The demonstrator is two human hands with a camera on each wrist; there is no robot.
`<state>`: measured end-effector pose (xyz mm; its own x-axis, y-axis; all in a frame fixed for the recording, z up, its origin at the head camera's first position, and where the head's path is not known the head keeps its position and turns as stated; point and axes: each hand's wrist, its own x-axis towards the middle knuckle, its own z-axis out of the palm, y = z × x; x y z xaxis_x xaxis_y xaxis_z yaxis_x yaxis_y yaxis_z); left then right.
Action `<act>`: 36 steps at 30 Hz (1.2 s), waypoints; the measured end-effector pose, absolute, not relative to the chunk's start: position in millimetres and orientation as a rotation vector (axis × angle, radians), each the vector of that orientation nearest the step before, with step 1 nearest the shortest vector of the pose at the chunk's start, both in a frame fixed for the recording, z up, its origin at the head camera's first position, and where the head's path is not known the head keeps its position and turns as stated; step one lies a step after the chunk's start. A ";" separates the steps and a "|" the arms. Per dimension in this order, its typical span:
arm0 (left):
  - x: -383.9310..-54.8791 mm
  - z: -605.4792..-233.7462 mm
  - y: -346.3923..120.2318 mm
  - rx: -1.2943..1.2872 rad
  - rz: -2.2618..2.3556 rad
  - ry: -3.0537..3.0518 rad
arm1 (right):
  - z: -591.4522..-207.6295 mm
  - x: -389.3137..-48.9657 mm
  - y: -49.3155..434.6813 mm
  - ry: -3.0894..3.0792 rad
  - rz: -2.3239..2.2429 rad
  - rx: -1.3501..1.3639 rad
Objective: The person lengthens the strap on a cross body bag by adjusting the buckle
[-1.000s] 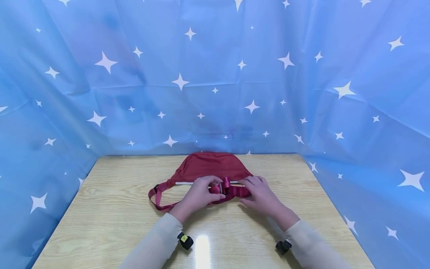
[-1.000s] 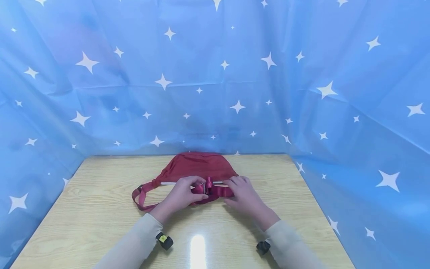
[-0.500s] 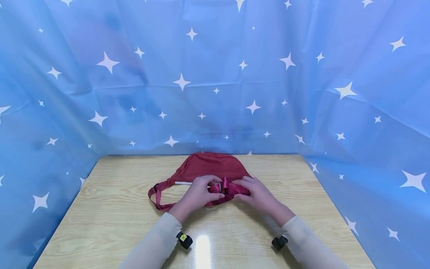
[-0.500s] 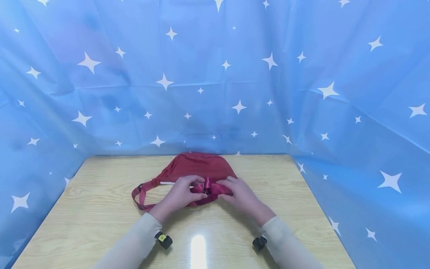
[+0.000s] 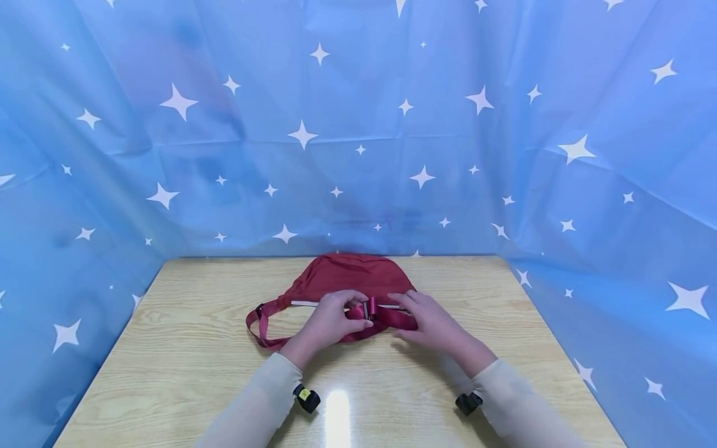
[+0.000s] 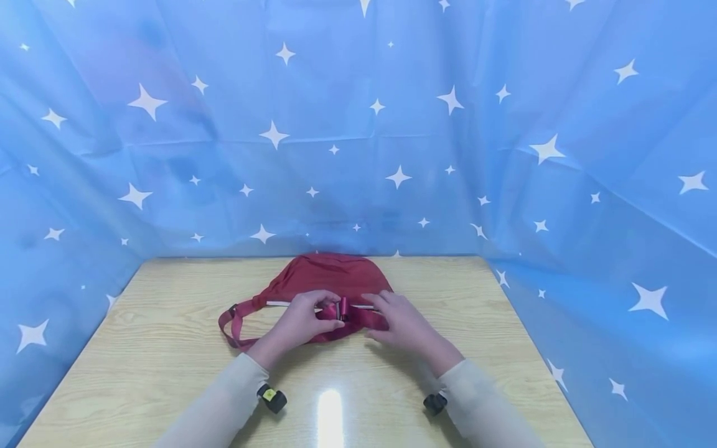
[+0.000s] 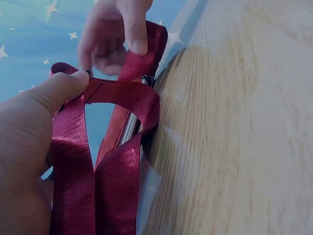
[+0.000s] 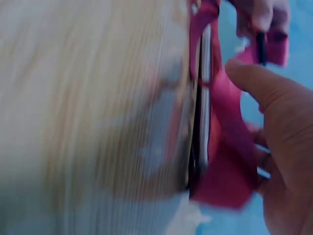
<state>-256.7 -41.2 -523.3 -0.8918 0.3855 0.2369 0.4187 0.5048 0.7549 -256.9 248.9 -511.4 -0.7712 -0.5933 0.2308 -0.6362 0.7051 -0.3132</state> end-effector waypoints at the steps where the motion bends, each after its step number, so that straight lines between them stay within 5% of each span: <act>1: -256.7 -523.1 -40.9 -0.723 -1.361 -2.693 | -512.2 -255.9 243.5 -2.797 0.578 1.002; 12: -258.3 -521.2 -40.1 -0.740 -1.341 -2.679 | -517.4 -250.7 211.7 -2.704 0.494 0.970; 27: -256.0 -518.1 -46.9 -0.770 -1.392 -2.691 | -505.4 -264.2 266.6 -2.761 0.492 1.050; 36: -252.6 -520.3 -40.9 -0.799 -1.405 -2.674 | -514.5 -256.1 241.8 -2.827 0.914 1.093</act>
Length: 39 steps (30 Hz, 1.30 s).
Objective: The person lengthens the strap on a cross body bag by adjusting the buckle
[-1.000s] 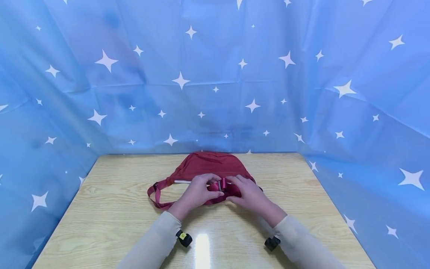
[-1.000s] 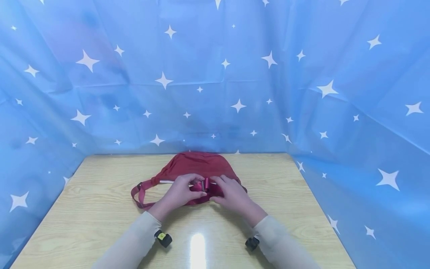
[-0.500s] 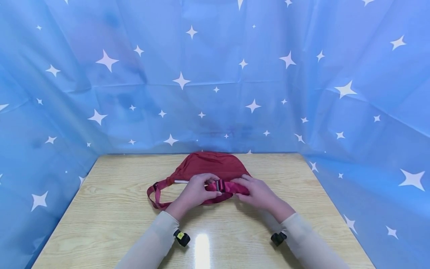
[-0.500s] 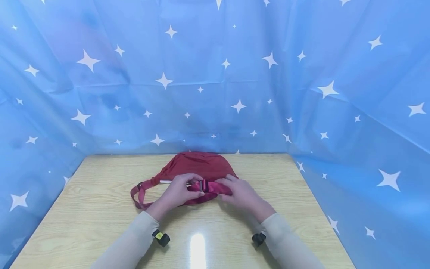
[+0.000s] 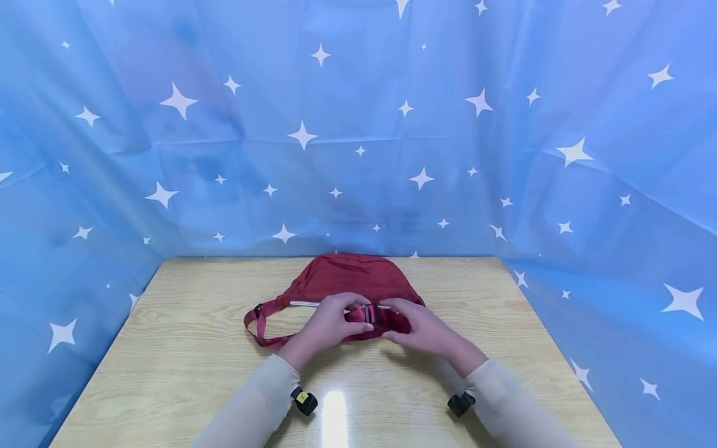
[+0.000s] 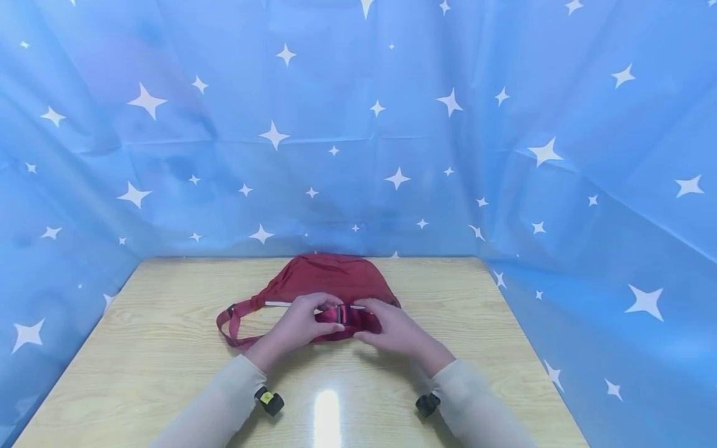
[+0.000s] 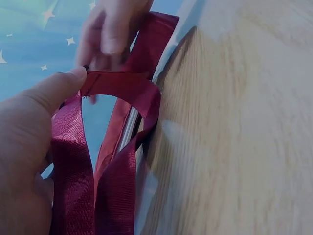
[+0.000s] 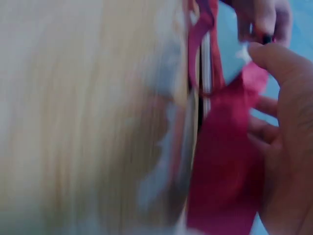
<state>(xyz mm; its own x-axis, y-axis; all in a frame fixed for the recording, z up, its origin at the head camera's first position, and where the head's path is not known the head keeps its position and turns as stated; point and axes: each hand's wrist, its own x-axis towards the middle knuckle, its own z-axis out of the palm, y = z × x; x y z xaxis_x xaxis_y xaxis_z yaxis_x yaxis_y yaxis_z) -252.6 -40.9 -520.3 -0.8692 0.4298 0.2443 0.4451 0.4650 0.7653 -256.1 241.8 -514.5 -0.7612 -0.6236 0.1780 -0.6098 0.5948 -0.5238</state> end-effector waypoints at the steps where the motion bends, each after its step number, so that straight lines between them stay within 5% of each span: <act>1: -252.5 -520.5 -40.4 -0.804 -1.396 -2.674 | -514.3 -255.3 236.8 2.775 -0.938 -1.070; 39: -246.8 -507.0 -58.3 -0.941 -1.612 -2.670 | -502.0 -245.4 211.3 2.634 -1.290 -1.245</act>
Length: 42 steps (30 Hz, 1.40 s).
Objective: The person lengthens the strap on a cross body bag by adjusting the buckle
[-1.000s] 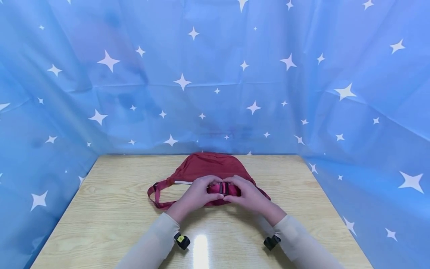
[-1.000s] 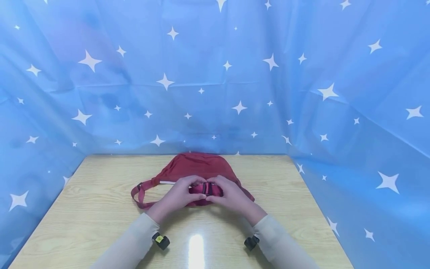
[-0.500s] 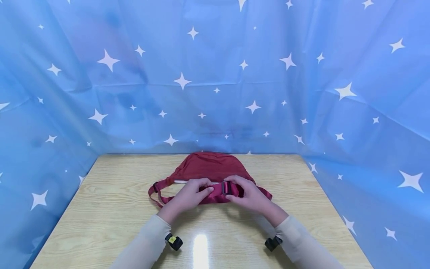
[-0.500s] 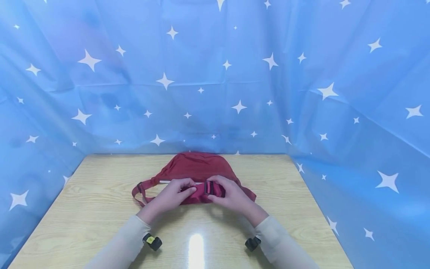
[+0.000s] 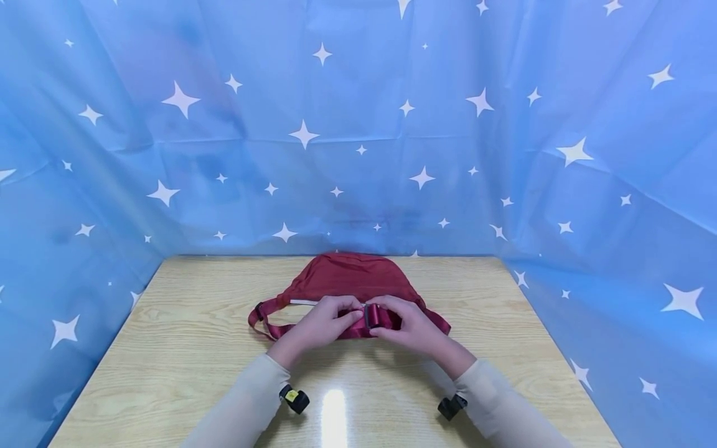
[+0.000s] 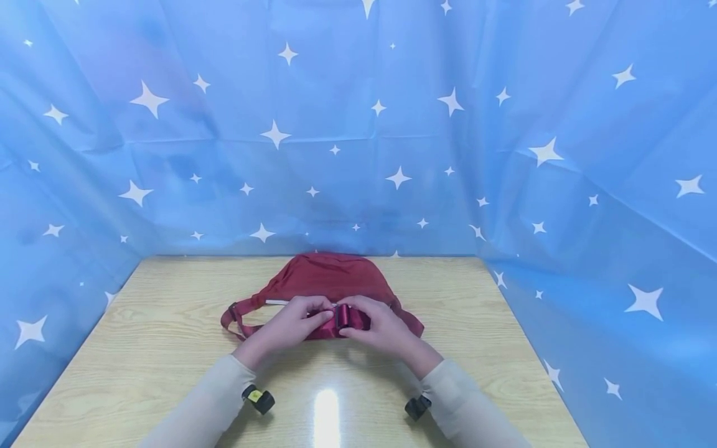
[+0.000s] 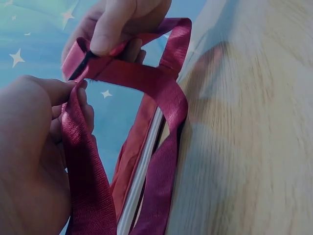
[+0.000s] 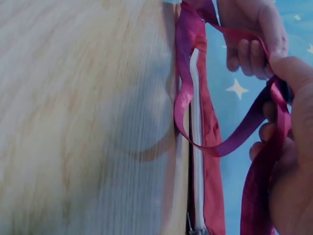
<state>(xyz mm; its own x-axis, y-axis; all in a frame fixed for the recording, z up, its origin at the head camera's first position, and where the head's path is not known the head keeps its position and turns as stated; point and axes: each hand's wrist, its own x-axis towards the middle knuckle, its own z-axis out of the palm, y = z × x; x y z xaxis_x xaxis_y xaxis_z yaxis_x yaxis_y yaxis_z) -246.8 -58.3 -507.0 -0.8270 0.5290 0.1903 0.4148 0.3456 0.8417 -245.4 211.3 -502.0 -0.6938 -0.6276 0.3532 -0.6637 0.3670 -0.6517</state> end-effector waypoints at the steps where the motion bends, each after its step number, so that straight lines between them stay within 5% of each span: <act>1: -247.3 -506.6 -57.3 0.879 1.496 2.478 | -502.5 -245.4 211.0 -2.558 1.251 1.215; 42: -243.4 -508.1 -83.8 0.811 1.193 2.625 | -500.0 -242.2 206.2 -2.524 1.239 1.200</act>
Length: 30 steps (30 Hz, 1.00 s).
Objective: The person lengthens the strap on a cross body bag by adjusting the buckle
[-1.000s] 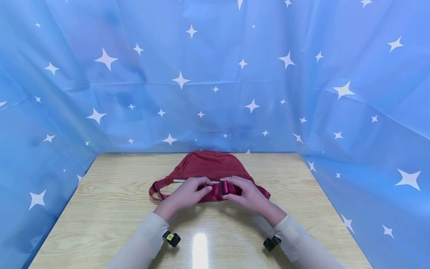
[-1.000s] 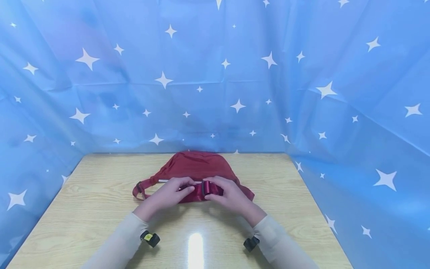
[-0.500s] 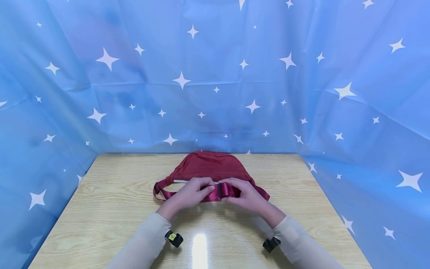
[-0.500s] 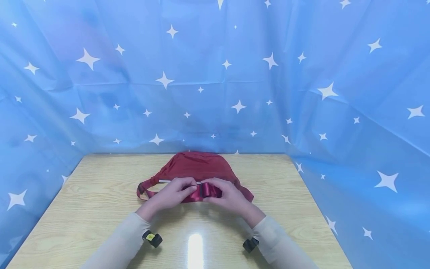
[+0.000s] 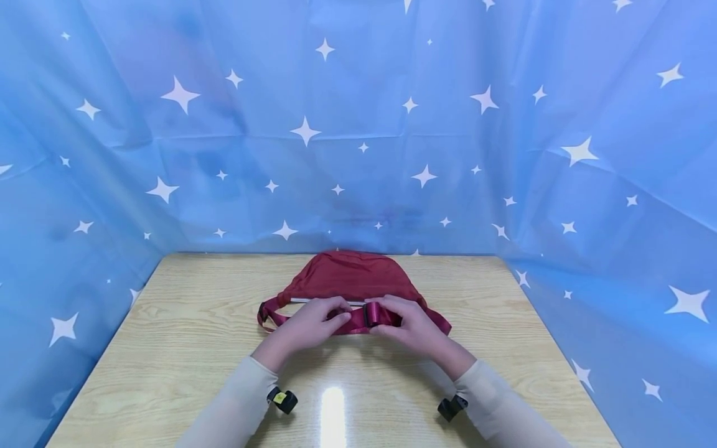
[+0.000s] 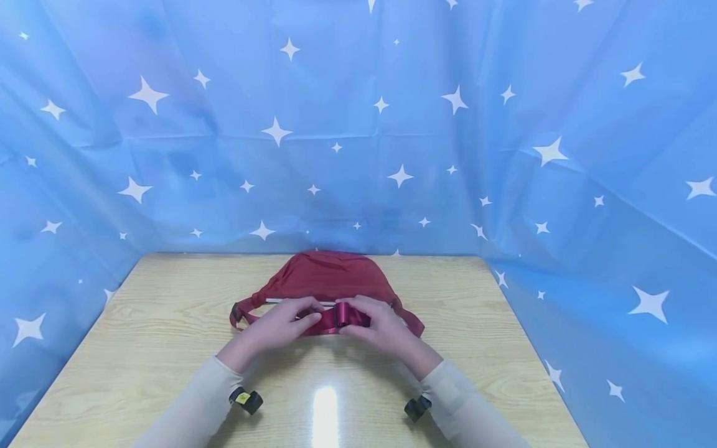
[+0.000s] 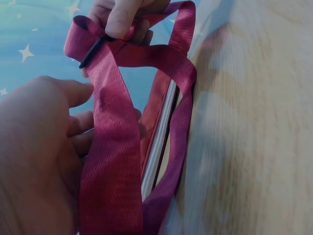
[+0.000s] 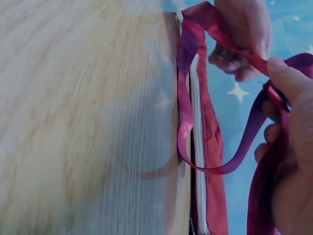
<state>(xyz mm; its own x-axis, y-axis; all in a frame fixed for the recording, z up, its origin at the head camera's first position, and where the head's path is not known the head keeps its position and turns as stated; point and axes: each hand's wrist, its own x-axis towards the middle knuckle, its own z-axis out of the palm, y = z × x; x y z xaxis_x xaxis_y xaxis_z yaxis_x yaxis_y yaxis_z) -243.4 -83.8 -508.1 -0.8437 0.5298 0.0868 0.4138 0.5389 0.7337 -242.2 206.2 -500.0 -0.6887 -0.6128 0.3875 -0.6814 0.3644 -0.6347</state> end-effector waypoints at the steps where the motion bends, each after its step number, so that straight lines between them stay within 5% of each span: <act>1: -242.9 -508.7 -85.2 0.810 1.200 2.617 | -500.1 -242.0 206.6 -2.528 1.239 1.193; 30: -234.7 -496.7 -66.4 0.917 1.204 2.692 | -490.2 -240.0 199.9 -2.741 1.147 1.100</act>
